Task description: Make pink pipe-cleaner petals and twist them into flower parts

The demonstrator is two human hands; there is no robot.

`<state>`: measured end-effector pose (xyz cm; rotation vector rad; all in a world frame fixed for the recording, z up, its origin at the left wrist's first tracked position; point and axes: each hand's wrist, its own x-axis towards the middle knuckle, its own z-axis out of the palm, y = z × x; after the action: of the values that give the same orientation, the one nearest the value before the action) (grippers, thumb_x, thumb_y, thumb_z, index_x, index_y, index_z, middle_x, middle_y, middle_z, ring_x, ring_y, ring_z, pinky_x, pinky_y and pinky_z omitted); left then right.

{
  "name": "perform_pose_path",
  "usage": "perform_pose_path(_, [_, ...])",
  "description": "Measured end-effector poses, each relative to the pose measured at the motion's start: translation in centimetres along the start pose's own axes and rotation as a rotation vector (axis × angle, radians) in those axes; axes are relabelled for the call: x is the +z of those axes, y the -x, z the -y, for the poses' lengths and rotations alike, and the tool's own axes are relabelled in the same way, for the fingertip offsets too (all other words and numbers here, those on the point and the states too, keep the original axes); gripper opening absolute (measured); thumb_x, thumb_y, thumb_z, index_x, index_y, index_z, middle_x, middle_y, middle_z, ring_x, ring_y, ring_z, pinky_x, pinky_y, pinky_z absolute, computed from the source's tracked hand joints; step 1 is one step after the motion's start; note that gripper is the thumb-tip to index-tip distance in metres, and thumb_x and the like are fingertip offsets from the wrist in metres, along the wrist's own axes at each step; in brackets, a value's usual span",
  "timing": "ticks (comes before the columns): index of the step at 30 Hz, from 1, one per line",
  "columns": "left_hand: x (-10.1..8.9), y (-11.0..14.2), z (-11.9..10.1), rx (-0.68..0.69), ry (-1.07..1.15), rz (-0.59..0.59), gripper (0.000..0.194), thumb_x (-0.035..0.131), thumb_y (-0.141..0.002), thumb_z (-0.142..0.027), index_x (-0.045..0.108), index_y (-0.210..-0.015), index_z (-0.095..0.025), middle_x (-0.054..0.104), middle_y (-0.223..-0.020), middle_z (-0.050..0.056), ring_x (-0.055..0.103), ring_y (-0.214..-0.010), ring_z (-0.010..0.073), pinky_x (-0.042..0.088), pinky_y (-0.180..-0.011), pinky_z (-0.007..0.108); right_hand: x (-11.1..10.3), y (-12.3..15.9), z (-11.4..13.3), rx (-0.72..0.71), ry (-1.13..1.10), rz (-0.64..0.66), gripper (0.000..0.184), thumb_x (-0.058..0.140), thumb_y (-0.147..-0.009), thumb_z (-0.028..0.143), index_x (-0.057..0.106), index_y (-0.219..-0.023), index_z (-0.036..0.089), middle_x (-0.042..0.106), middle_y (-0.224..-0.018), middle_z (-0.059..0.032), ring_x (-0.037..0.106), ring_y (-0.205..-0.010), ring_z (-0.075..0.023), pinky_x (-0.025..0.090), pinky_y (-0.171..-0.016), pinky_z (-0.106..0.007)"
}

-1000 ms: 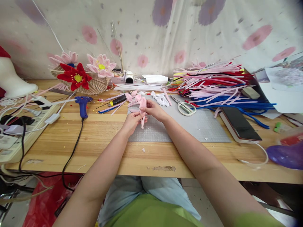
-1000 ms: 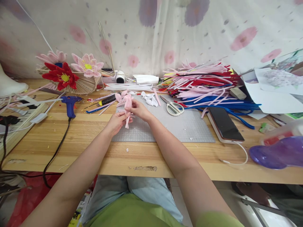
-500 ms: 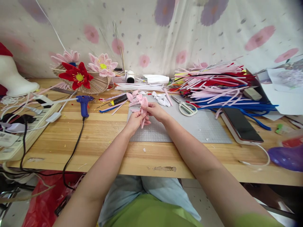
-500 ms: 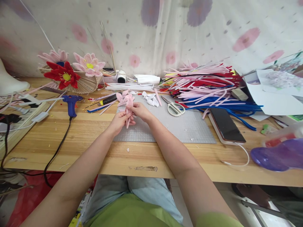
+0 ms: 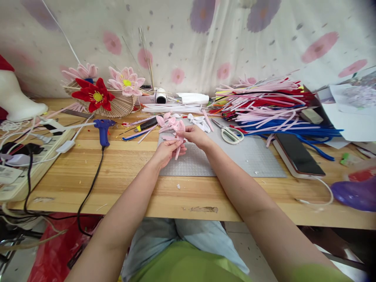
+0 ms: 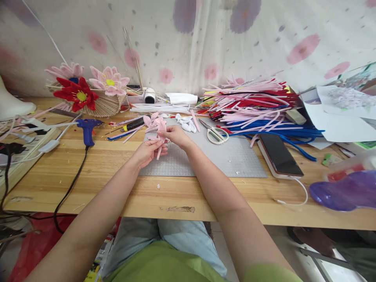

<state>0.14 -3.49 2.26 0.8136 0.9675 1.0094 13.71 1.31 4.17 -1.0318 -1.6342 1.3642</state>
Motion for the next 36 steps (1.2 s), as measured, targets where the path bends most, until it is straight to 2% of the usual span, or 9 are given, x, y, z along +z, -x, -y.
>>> perform_pose_path(6, [0.2,0.1,-0.4,-0.030,-0.030,-0.097,0.012,0.067,-0.072,-0.020,0.067,-0.077,-0.010,0.066,-0.066,0.005,0.063,-0.059,0.0117,0.054,-0.063,0.027,1.3,0.0,-0.2,0.064,-0.161,-0.025,0.044,0.070,-0.053,0.056,0.057,-0.062,0.015,0.039,-0.045,0.0059,0.031,-0.043,-0.0046,0.021,-0.041,-0.021])
perform_pose_path(10, [0.6,0.3,-0.5,-0.038,-0.117,-0.170,0.009,0.065,-0.073,-0.017,0.066,-0.070,-0.009,0.064,-0.060,0.004,0.061,-0.053,0.0112,0.053,-0.062,0.027,0.5,-0.2,-0.7,0.079,-0.193,-0.022,0.047,0.064,-0.059,0.060,0.060,-0.068,0.015,0.030,-0.044,0.0076,0.023,-0.042,-0.0043,0.015,-0.040,-0.021])
perform_pose_path(15, [0.5,0.3,-0.3,-0.056,-0.188,-0.150,0.010,0.063,-0.075,-0.018,0.066,-0.071,-0.009,0.062,-0.059,0.004,0.061,-0.052,0.0114,0.053,-0.061,0.027,-0.7,-0.8,-1.3,0.002,-0.142,-0.178,0.039,0.069,-0.056,0.050,0.062,-0.070,0.015,0.043,-0.054,0.0044,0.028,-0.047,-0.0048,0.021,-0.042,-0.021])
perform_pose_path(22, [0.4,-0.3,0.0,-0.023,-0.155,-0.174,0.014,0.060,-0.078,-0.018,0.061,-0.068,-0.008,0.056,-0.053,0.001,0.058,-0.046,0.0095,0.052,-0.055,0.024,0.4,-1.2,-2.4,-0.048,-0.125,-0.362,0.036,0.067,-0.056,0.049,0.058,-0.067,0.016,0.046,-0.057,0.0026,0.033,-0.051,-0.0071,0.025,-0.045,-0.023])
perform_pose_path(26, [0.5,-0.6,0.2,-0.005,-0.170,-0.200,0.014,0.060,-0.077,-0.017,0.060,-0.067,-0.008,0.054,-0.050,-0.001,0.055,-0.042,0.0074,0.052,-0.053,0.022,0.6,-1.5,-2.9,-0.040,-0.096,-0.338,0.037,0.062,-0.063,0.054,0.056,-0.068,0.017,0.041,-0.055,0.0039,0.030,-0.049,-0.0072,0.024,-0.045,-0.023])
perform_pose_path(29, [0.7,-0.6,0.2,-0.016,-0.202,-0.203,0.013,0.060,-0.078,-0.017,0.060,-0.069,-0.007,0.055,-0.051,-0.001,0.056,-0.042,0.0076,0.052,-0.052,0.021,0.6,-1.8,-3.2,-0.117,-0.052,-0.369,0.035,0.060,-0.067,0.050,0.052,-0.061,0.017,0.038,-0.054,0.0044,0.031,-0.051,-0.0073,0.026,-0.048,-0.023])
perform_pose_path(32, [0.7,-0.4,0.1,-0.048,-0.230,-0.132,0.009,0.063,-0.074,-0.015,0.062,-0.069,-0.008,0.060,-0.054,0.001,0.060,-0.048,0.0096,0.053,-0.056,0.022,1.1,-2.0,-3.4,-0.213,0.032,-0.458,0.034,0.059,-0.070,0.043,0.045,-0.055,0.017,0.038,-0.054,0.0044,0.033,-0.054,-0.0072,0.027,-0.052,-0.022])
perform_pose_path(34, [0.7,-0.2,0.2,-0.073,-0.252,-0.077,0.007,0.066,-0.071,-0.013,0.063,-0.068,-0.008,0.063,-0.057,0.003,0.063,-0.052,0.0116,0.053,-0.060,0.025,1.6,-2.1,-3.4,-0.230,0.075,-0.457,0.033,0.058,-0.072,0.040,0.043,-0.054,0.017,0.037,-0.054,0.0044,0.033,-0.055,-0.0072,0.027,-0.053,-0.022])
perform_pose_path(36, [0.6,-0.2,0.2,-0.062,-0.264,-0.087,0.007,0.067,-0.069,-0.014,0.064,-0.066,-0.008,0.064,-0.058,0.005,0.063,-0.054,0.0134,0.053,-0.063,0.028,2.0,-2.0,-3.4,-0.215,0.054,-0.412,0.031,0.057,-0.073,0.041,0.046,-0.058,0.017,0.038,-0.055,0.0043,0.034,-0.054,-0.0072,0.028,-0.051,-0.022])
